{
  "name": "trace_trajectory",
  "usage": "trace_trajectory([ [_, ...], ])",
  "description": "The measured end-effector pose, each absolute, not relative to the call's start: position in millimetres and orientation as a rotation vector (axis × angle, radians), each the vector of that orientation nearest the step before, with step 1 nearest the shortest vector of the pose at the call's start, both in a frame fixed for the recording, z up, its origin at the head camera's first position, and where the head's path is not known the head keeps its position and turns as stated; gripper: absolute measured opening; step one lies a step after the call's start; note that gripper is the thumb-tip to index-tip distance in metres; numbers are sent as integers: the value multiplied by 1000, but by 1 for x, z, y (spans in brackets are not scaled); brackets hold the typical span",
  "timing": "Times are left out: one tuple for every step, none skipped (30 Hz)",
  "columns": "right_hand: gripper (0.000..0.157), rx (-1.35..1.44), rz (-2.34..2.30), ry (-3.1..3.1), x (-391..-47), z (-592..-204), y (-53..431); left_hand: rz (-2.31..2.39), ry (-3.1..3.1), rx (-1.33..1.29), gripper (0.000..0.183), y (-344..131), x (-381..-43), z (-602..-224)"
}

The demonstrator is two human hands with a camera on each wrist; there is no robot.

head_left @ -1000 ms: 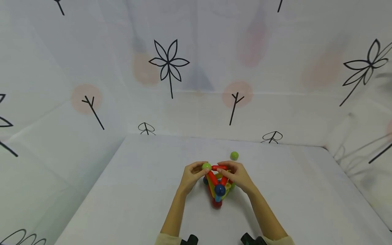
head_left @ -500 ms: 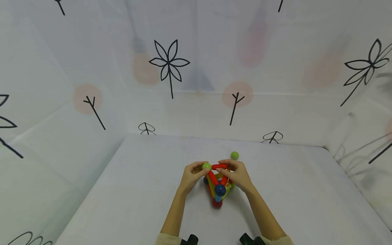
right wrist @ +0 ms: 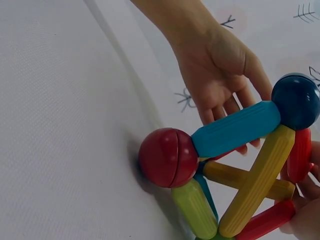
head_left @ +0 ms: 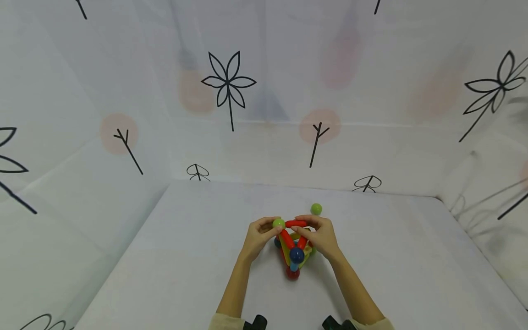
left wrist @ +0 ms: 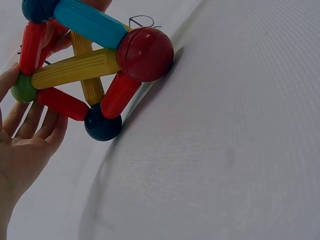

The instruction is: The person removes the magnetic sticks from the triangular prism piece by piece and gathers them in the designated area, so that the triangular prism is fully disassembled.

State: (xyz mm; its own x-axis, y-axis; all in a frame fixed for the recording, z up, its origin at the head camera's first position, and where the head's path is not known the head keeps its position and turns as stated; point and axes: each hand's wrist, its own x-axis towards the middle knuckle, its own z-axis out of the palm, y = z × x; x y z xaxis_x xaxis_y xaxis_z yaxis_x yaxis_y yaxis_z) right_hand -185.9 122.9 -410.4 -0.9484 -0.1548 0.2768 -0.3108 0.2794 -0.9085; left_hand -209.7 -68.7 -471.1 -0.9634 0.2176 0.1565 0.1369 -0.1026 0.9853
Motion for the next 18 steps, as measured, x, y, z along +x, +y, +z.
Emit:
trace_trajectory([
  [24,436,1755,-2400,-186,-410,123,2252,2065,408,35,-69,-210,-471],
  [24,434,1755,-2399,-185,-410,123,2250,2064,410,34,-69,-210,-471],
  [23,432,1754,-2395,-185,-410,123,2248,2063,411,34,-69,-210,-470],
  [23,431,1752,-2392,-185,-410,122,2244,2062,414,34,-69,-210,-470],
  [23,432,1749,-2388,-185,-410,122,2239,2062,417,34,-69,-210,-469],
  [22,432,1749,-2384,-185,-410,122,2230,2066,420,34,-69,-210,-468],
  [22,434,1747,-2381,-185,-409,122,2224,2070,424,34,-69,-208,-464],
  [22,434,1747,-2378,-185,-409,122,2217,2076,426,35,-70,-206,-460],
  [21,432,1749,-2376,-185,-409,122,2214,2082,430,34,-70,-204,-457],
  [21,433,1750,-2373,-186,-410,122,2212,2088,431,34,-70,-202,-453],
  [21,432,1751,-2373,-185,-409,122,2208,2093,430,34,-70,-199,-449],
  [21,429,1753,-2373,-185,-409,122,2208,2094,430,34,-69,-197,-445],
  [21,424,1755,-2372,-185,-408,121,2210,2094,432,34,-69,-195,-443],
  [21,421,1754,-2371,-185,-409,121,2210,2092,432,35,-69,-195,-442],
  [20,426,1754,-2365,-185,-410,121,2211,2091,433,35,-69,-195,-442],
  [20,422,1756,-2360,-188,-413,122,2208,2089,429,36,-69,-195,-441],
  [20,414,1754,-2351,-190,-417,122,2208,2087,426,36,-69,-195,-441],
  [19,410,1755,-2335,-193,-421,123,2209,2084,426,36,-69,-194,-441],
])
